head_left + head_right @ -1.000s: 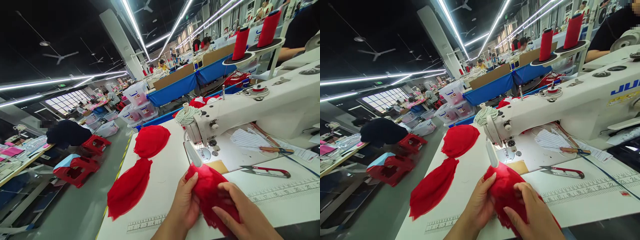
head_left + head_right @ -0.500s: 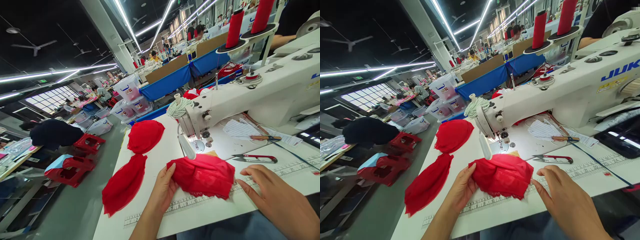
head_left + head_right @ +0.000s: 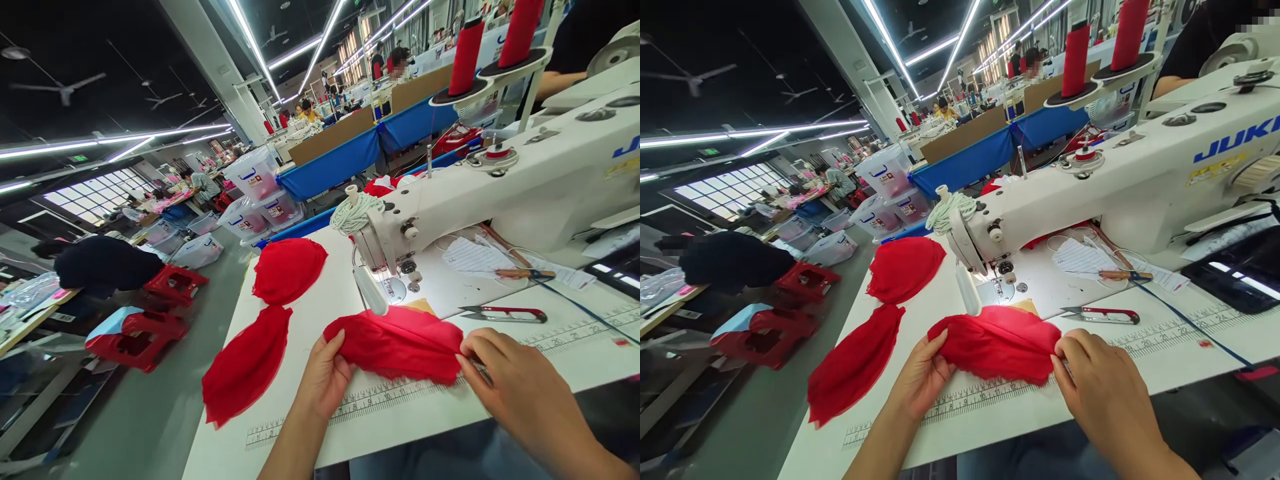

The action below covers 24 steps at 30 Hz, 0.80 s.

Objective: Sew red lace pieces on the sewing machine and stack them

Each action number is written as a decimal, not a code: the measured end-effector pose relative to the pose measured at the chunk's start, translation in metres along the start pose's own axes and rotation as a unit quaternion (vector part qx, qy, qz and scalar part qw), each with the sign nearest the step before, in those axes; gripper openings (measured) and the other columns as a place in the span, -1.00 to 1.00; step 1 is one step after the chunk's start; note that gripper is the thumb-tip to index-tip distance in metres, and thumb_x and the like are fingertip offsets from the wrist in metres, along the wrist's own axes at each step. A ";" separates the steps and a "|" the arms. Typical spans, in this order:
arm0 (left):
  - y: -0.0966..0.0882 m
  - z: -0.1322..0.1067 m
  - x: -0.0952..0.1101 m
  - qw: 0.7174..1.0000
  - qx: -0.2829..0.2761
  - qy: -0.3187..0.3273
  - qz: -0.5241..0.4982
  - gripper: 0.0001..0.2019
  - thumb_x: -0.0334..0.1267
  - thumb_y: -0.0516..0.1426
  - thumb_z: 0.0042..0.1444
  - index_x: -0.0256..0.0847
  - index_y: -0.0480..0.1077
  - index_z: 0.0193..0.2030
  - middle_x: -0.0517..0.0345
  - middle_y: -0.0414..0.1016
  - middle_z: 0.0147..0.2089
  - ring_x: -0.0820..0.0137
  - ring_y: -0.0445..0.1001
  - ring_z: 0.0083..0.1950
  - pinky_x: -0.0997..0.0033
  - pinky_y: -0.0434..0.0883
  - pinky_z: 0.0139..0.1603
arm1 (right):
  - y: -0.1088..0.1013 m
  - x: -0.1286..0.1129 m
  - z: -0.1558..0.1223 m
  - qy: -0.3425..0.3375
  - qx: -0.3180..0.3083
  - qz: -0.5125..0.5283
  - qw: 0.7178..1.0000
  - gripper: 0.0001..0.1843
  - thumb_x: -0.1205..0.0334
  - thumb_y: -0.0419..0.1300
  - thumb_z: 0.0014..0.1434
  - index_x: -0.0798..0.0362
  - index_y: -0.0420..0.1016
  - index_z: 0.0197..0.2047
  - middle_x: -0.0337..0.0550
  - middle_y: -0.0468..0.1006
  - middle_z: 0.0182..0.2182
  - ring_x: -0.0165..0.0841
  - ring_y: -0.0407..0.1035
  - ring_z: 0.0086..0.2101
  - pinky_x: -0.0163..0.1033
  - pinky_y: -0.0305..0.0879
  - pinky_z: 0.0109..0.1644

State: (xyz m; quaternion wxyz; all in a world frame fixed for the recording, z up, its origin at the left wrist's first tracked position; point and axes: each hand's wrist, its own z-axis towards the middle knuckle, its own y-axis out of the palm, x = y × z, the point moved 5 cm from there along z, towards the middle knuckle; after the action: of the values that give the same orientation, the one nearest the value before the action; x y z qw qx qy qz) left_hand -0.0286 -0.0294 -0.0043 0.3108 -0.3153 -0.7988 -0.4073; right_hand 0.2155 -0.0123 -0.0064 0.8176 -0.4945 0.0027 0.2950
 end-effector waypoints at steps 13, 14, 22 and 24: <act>0.040 -0.051 -0.025 0.983 -0.134 0.026 0.126 -0.64 -0.42 0.19 -0.09 -0.19 0.44 -0.08 0.07 0.53 -0.09 0.23 0.45 -0.03 0.33 0.34 -0.02 | 0.037 -0.061 -0.008 -0.105 -0.051 0.279 0.953 -0.32 0.46 -0.04 0.09 -0.01 0.22 0.30 0.01 0.33 0.22 -0.09 0.41 0.03 -0.06 0.45 -0.05; 0.039 -0.052 -0.021 0.971 -0.145 0.043 0.187 -0.64 -0.46 0.16 -0.12 -0.19 0.44 -0.11 0.08 0.52 -0.12 0.25 0.44 -0.06 0.36 0.33 -0.05 | 0.036 -0.055 -0.004 -0.066 -0.073 0.340 0.935 -0.35 0.45 -0.03 0.05 -0.06 0.35 0.22 -0.06 0.42 0.15 -0.11 0.43 0.00 -0.06 0.43 -0.03; 0.022 -0.025 0.007 0.927 -0.115 0.029 0.357 -0.30 -0.28 0.40 -0.30 -0.11 0.35 0.08 -0.02 0.36 0.06 0.44 0.37 -0.29 0.51 0.24 -0.42 | 0.020 -0.022 0.014 0.407 -0.243 0.679 0.561 -0.69 0.02 0.28 0.01 -0.04 0.60 -0.18 -0.15 0.67 -0.34 -0.21 0.56 -0.35 -0.20 0.48 -0.26; 0.035 -0.023 -0.004 0.929 -0.218 -0.048 0.294 -0.30 -0.21 0.42 -0.32 -0.15 0.39 0.07 -0.01 0.44 -0.05 0.39 0.39 -0.22 0.56 0.20 -0.47 | 0.021 -0.020 0.012 0.459 -0.223 0.699 0.501 -0.73 0.06 0.36 -0.08 -0.01 0.60 -0.29 -0.14 0.67 -0.36 -0.20 0.55 -0.37 -0.21 0.48 -0.29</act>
State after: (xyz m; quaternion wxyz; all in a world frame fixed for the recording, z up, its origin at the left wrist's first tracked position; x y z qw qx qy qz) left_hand 0.0056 -0.0333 0.0196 0.3010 -0.6153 -0.5758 -0.4464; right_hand 0.1853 -0.0053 -0.0116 0.0914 -0.5637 0.6565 0.4928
